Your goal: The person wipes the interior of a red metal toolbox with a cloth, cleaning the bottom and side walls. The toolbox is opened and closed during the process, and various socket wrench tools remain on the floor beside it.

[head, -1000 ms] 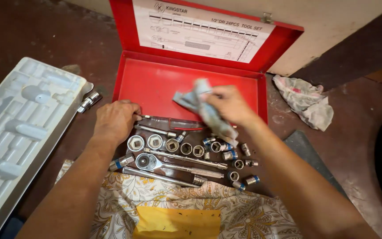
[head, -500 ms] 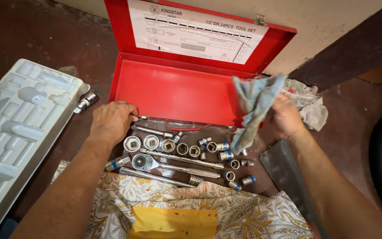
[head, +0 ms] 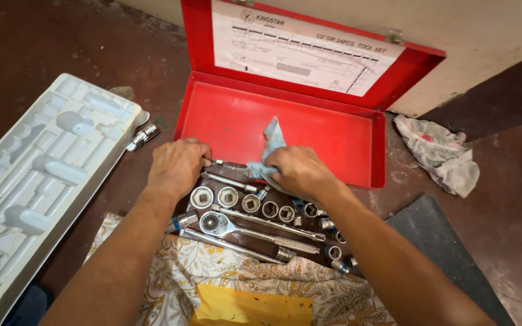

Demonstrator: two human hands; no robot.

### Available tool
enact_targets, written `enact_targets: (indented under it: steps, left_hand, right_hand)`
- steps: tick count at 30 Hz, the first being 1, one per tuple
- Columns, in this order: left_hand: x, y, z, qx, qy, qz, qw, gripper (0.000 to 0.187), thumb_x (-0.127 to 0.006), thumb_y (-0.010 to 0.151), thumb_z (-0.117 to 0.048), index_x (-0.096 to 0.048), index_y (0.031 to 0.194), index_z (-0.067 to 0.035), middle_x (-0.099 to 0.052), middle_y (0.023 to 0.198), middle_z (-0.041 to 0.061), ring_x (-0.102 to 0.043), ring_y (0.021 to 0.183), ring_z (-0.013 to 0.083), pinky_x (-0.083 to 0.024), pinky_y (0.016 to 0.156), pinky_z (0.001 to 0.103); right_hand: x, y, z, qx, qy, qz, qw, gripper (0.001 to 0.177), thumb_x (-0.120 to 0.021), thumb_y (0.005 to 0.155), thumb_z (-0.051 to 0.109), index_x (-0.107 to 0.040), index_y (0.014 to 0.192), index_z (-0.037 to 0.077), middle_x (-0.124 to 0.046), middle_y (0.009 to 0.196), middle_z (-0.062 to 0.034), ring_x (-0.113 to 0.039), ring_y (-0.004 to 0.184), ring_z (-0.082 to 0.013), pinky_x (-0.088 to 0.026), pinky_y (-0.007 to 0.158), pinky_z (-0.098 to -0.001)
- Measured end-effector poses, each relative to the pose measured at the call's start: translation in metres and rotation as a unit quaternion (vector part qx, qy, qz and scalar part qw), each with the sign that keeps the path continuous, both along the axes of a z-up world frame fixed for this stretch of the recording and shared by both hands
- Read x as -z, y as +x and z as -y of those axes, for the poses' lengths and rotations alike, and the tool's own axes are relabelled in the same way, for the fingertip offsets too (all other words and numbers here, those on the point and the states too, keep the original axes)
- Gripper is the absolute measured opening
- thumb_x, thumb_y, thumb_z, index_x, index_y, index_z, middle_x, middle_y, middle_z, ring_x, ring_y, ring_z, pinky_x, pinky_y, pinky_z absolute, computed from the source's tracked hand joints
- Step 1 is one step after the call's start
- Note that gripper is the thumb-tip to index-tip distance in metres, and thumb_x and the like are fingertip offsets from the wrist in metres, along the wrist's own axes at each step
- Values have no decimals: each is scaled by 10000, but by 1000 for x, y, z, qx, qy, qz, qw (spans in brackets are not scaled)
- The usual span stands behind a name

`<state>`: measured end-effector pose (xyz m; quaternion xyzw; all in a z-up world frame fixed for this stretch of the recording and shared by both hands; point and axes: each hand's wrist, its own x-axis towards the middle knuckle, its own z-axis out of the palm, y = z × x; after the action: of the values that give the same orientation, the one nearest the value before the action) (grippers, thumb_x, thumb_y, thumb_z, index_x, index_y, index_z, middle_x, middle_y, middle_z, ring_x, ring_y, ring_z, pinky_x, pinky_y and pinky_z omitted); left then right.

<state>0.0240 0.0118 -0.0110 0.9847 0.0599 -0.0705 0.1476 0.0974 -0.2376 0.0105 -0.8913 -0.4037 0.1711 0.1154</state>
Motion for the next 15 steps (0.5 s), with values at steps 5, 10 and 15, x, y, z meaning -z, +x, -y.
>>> enact_targets:
  steps: [5, 10, 15]
  left_hand:
    - [3, -1, -4, 14, -9, 22, 1000, 140, -679, 912, -262, -771, 948, -162, -725, 988, 89, -702, 963, 323, -535, 829, 484]
    - [6, -1, -5, 22, -11, 36, 999, 127, -672, 910, -231, -770, 939, -156, -724, 988, 91, -705, 961, 327, -542, 822, 484]
    - [13, -3, -2, 17, -10, 31, 999, 125, -662, 925, -220, -756, 927, -137, -725, 992, 93, -712, 970, 321, -550, 838, 472]
  right_hand:
    - [-5, 6, -43, 1, -136, -44, 990, 230, -667, 870, 189, -713, 1081, 111, -722, 1010, -180, -703, 948, -357, -548, 885, -487]
    - [-1, 8, -6, 43, 31, -101, 993, 208, -708, 855, 190, -777, 1024, 90, -768, 988, -152, -731, 877, -294, -562, 848, -440]
    - [15, 25, 36, 236, 171, -279, 915, 245, -739, 899, 241, -790, 1069, 73, -794, 923, -104, -717, 826, -184, -576, 782, -363]
